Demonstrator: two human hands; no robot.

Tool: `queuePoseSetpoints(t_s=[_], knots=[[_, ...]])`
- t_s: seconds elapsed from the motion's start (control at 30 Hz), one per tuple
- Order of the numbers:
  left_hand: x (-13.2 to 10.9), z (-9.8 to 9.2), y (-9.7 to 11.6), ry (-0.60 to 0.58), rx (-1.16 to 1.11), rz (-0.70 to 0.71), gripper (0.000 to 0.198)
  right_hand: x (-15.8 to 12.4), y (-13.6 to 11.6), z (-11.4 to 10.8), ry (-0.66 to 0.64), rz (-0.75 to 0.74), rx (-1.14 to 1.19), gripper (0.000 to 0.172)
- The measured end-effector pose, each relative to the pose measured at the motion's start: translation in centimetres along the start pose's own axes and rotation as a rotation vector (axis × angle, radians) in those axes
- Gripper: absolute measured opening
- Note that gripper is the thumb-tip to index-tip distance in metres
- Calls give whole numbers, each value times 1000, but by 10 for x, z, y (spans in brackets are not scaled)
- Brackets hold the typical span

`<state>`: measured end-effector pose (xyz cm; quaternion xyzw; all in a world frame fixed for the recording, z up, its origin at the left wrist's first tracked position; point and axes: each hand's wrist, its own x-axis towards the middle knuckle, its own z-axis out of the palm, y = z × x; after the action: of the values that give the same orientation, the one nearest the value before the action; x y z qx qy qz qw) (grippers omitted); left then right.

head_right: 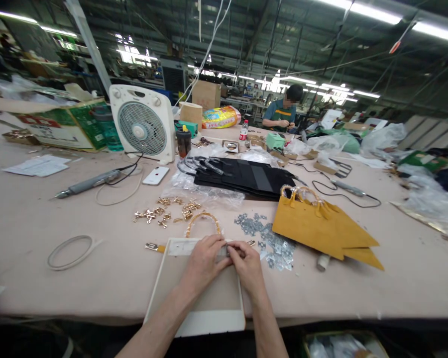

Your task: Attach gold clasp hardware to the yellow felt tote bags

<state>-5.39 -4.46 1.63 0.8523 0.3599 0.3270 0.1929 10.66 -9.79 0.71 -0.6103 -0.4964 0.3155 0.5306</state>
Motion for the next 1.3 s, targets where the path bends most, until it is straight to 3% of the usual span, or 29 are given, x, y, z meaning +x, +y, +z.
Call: queuePoseSetpoints(t_s=[0.43,0.83,1.03,1.17,1.3], knots=[[-2,0,-1,14,5,19,37,-3,1,9,119,-120,-209,24],[0,0,-3,27,-58,25,41,-4,3,8,122,-161,-253,19],[-11,-31,-12,6,-69,16,72,-6,4,4,174,-28,-88,37],[-28,-58,-27,110,75,-4,55,-5,7,2,211,42,82,53],[-42,-66,-45,153,137,27,34,-8,1,3,308,58,190,50]])
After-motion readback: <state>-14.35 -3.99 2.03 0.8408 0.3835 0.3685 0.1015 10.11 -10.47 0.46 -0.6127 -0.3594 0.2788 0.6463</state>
